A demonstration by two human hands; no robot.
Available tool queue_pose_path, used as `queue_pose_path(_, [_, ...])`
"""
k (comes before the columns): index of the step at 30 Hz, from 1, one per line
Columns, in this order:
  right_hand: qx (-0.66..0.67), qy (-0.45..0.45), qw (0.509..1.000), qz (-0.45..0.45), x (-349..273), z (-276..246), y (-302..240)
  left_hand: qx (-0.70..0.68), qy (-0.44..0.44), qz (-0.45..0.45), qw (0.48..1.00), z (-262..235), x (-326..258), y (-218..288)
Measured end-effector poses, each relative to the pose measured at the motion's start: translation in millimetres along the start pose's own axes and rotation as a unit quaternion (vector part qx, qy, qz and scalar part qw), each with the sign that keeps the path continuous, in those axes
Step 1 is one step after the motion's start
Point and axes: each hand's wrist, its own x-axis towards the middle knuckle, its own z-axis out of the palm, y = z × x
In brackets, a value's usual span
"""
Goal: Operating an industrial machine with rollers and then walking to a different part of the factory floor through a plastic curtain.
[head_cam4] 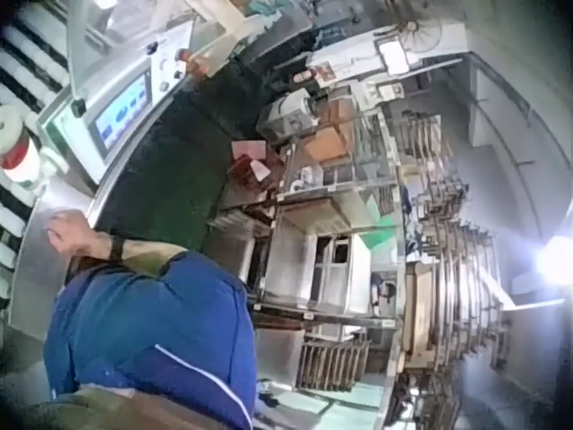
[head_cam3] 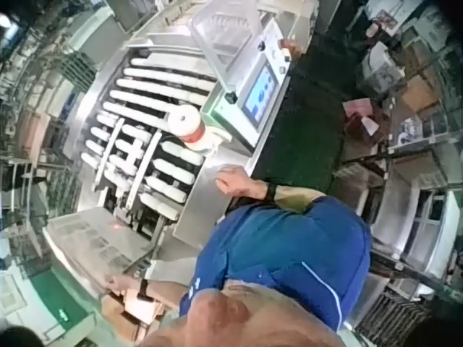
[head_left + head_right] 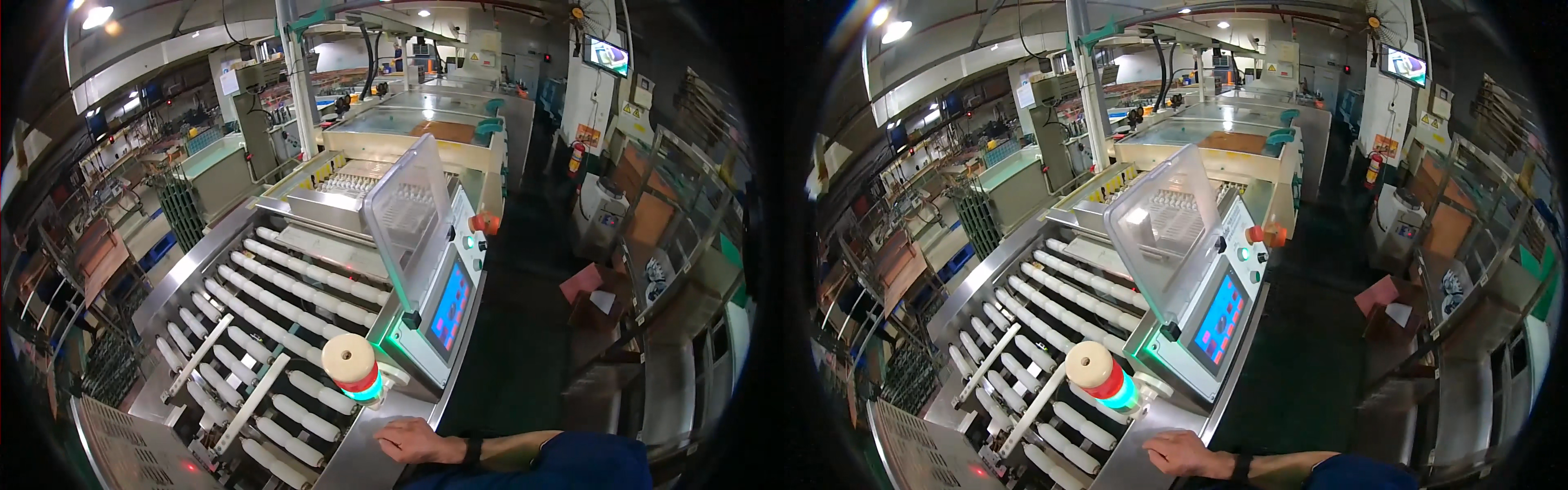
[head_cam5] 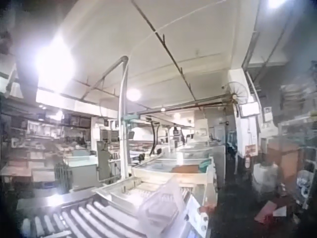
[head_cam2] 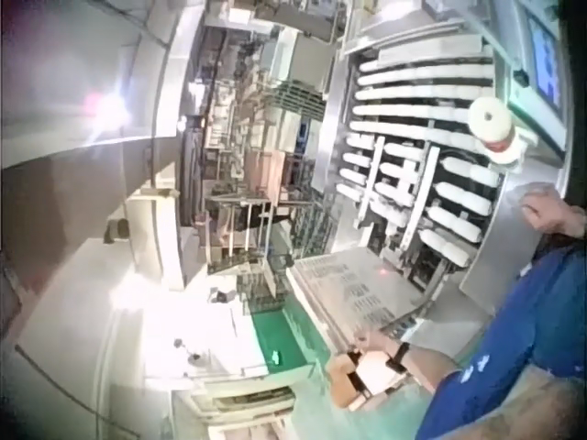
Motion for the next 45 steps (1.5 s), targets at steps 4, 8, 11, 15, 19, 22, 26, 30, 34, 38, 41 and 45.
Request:
queue_pose_path(4, [0.003, 0.039, 0.999, -0.025, -1.1, 3.8, 2.9, -0.100, -0.017, -0.037, 0.994, 5.7, 3.4, -19.2])
queue_pose_path(8, [0.002, 0.031, 0.999, -0.028, -2.0, 6.9, 6.1, -0.043, -0.021, -0.001, 0.999, 1.8, 4.3, -18.9])
queue_pose_path(11, [-0.001, 0.040, 0.998, -0.043, -2.1, 7.7, 7.1, -0.027, -0.016, 0.013, 0.999, 0.2, 4.5, -8.9])
queue_pose_path(15, [-0.002, 0.025, 0.999, -0.036, -2.3, 6.4, 6.2, -0.010, -0.015, 0.024, 1.000, -0.5, 3.1, 2.3])
queue_pose_path(19, [-0.007, 0.026, 0.999, -0.035, -1.8, 4.8, 5.1, -0.002, -0.019, 0.032, 0.999, 1.4, 2.4, 8.1])
queue_pose_path(22, [-0.014, 0.035, 0.998, -0.039, -2.3, 4.9, 3.8, 0.006, -0.020, 0.041, 0.999, 1.5, 1.1, 10.0])
queue_pose_path(26, [0.001, -0.012, 1.000, 0.014, -2.9, 4.3, 1.7, 0.013, -0.027, 0.052, 0.998, 1.3, -1.4, 12.1])
queue_pose_path(30, [0.000, -0.034, 0.999, 0.026, -1.8, 1.5, 0.3, 0.016, -0.035, 0.081, 0.996, 9.8, -4.2, 7.5])
queue_pose_path(34, [-0.003, -0.040, 0.999, 0.015, 0.6, 1.4, 1.7, 0.044, -0.037, 0.116, 0.992, 15.8, -4.9, -20.4])
queue_pose_path(38, [-0.082, 0.025, 0.987, -0.138, 4.7, 3.9, 2.2, 0.156, -0.092, 0.120, 0.976, 2.0, -7.1, -43.6])
queue_pose_path(41, [0.025, 0.039, 0.997, -0.061, 6.8, 3.0, -1.3, -0.100, -0.059, -0.089, 0.989, -7.9, -12.0, -16.6])
queue_pose_path(45, [0.047, 0.023, 0.998, -0.028, 7.9, -1.3, -7.3, -0.125, -0.053, -0.159, 0.978, -35.2, -15.0, 43.8])
